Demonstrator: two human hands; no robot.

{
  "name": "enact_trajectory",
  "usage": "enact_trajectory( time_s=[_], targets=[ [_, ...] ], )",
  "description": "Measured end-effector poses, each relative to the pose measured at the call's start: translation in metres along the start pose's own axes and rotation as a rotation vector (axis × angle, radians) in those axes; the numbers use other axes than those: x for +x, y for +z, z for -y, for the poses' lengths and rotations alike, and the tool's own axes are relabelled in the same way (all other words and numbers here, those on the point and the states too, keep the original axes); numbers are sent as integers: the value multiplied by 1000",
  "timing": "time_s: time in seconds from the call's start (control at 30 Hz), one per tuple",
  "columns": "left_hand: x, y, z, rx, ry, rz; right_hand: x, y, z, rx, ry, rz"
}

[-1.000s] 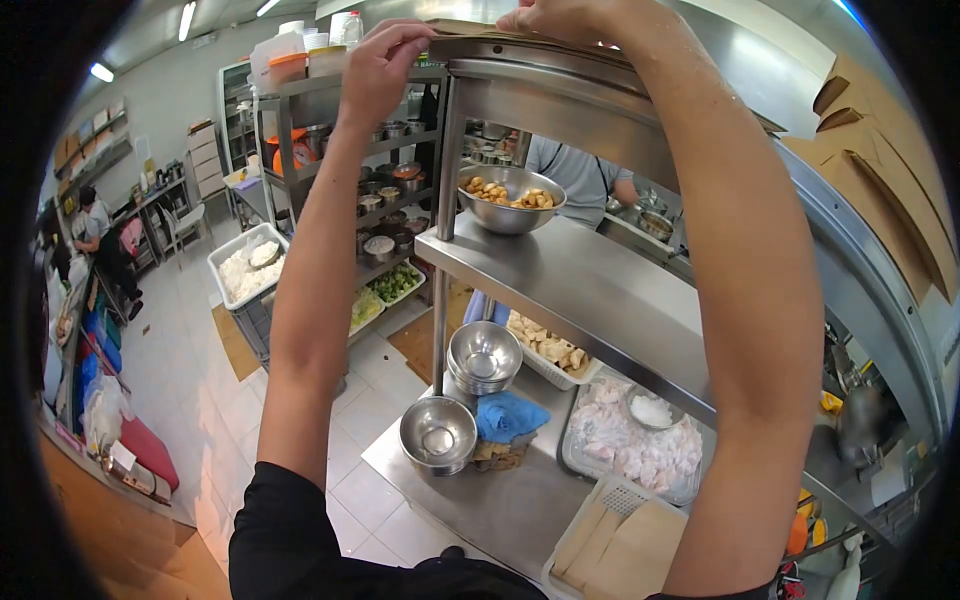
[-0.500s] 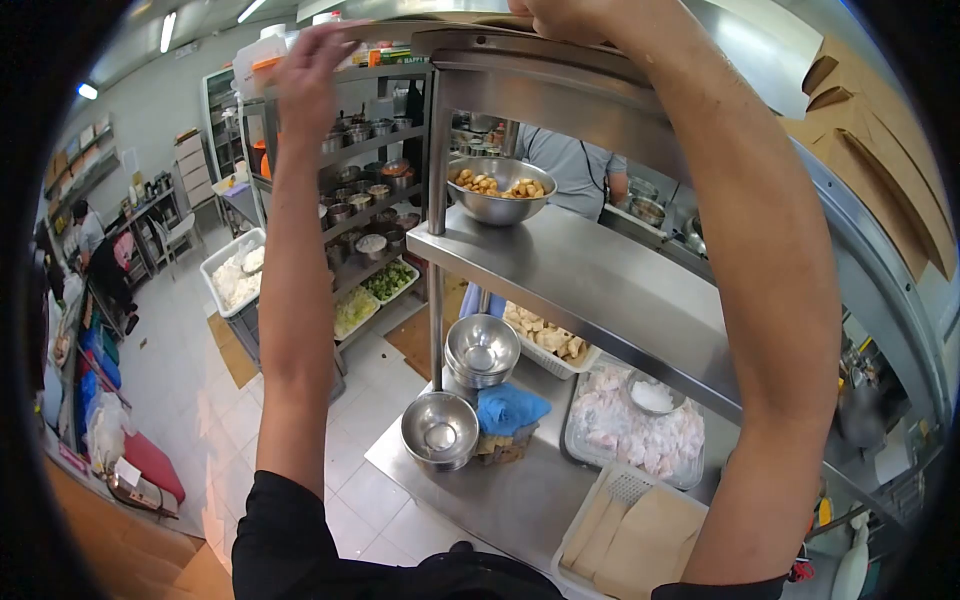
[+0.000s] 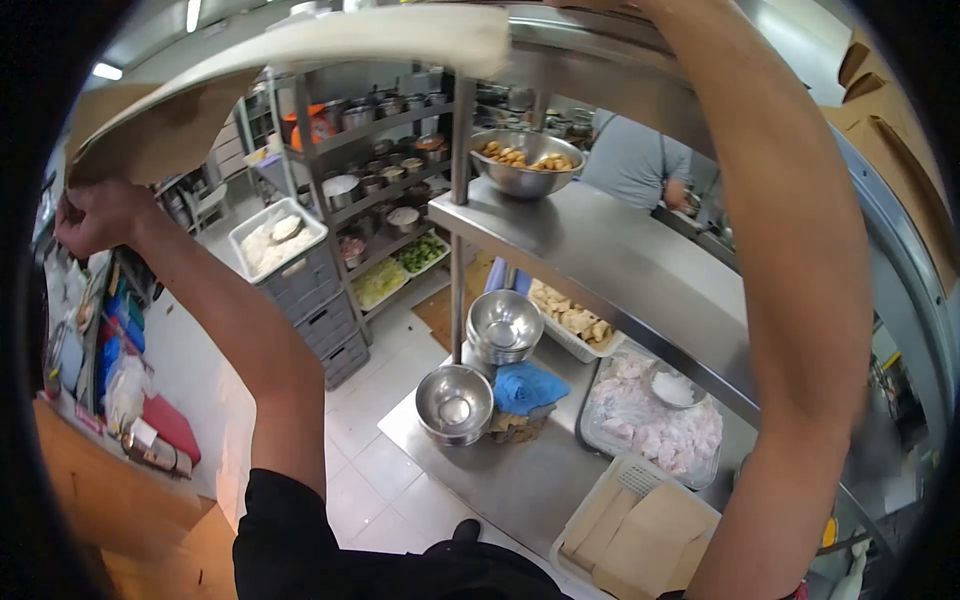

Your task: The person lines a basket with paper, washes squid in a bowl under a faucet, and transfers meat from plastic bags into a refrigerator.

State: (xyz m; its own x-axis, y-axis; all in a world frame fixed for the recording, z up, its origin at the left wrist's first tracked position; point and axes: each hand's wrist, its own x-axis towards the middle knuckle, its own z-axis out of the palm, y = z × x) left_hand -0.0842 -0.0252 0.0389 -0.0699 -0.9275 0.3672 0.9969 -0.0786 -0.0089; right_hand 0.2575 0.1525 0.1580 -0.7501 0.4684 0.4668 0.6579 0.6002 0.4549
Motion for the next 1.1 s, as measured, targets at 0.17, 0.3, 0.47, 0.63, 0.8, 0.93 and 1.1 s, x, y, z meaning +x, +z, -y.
enact_trajectory(
  time_s=[0.17,0.3,0.47,0.63,0.8,0.93,1.1],
  targets=[
    [41,-29,-20,121,-152,466,-24,4,10,138,-281,-376],
    [33,-19,-87,356,-179,1001,-95,5,55,1048,-136,-230],
    [-55,-31,-170,23,-552,1463,-212,112,44,1647,-556,129],
    [-152,-91,-284,-393,-1076,1762,-362,152,1,1217,21,413],
    [-218,-160,-364,-794,-1487,1604,-511,134,-65,1018,279,320],
    [-258,-174,-435,-967,-1656,1722,-572,83,-80,680,410,400],
    [-308,-174,-495,-1184,-882,1662,-591,27,-45,296,633,227]
  ],
)
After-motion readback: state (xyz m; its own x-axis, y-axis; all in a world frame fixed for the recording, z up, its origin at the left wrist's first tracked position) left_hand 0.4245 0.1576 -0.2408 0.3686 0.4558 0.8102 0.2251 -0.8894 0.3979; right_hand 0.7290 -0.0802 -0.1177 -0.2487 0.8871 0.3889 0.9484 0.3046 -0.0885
